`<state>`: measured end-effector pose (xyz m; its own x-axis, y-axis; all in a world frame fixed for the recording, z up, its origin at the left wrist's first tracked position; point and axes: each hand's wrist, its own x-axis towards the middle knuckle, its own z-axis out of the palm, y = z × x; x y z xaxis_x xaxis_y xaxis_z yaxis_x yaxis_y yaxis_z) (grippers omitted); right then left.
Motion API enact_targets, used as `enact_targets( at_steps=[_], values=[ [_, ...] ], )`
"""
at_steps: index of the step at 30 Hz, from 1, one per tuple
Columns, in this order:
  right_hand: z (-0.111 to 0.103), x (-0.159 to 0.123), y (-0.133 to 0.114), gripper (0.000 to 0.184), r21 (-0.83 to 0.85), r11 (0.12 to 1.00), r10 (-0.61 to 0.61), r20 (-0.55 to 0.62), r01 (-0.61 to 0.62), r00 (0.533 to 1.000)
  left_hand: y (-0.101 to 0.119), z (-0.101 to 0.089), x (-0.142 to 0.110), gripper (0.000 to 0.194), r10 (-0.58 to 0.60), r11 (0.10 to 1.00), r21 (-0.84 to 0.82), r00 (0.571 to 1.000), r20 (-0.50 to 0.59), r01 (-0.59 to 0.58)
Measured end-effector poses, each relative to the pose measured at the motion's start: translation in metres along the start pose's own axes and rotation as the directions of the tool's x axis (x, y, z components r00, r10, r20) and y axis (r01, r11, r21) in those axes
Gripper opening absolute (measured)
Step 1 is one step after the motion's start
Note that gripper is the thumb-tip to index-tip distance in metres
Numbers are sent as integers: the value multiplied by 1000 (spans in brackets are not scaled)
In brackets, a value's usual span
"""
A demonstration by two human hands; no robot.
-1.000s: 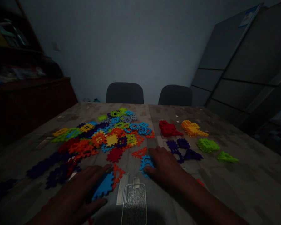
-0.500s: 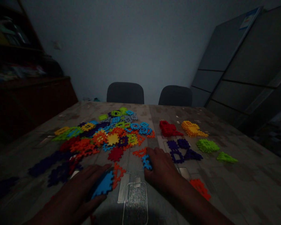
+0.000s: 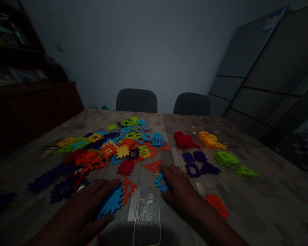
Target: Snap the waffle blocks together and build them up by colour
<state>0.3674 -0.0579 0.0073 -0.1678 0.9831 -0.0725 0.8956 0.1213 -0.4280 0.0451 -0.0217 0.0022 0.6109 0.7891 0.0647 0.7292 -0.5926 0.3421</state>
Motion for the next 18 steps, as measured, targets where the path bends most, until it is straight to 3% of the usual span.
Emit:
enact_targets(
  at_steps=[5, 9, 18],
  values=[
    [-6, 2, -5, 82, -39, 998, 54, 40, -53, 998, 2, -2, 3, 62, -8, 1000, -23, 1000, 18, 8],
    [-3, 4, -14, 77, -107, 987, 120, 5, -119, 993, 4, -4, 3, 62, 10, 1000, -8, 1000, -17, -10],
    [5, 6, -17, 73, -66, 996, 53, -82, -58, 995, -3, 6, 4, 66, 15, 1000, -7, 989, -148, -16]
  ],
)
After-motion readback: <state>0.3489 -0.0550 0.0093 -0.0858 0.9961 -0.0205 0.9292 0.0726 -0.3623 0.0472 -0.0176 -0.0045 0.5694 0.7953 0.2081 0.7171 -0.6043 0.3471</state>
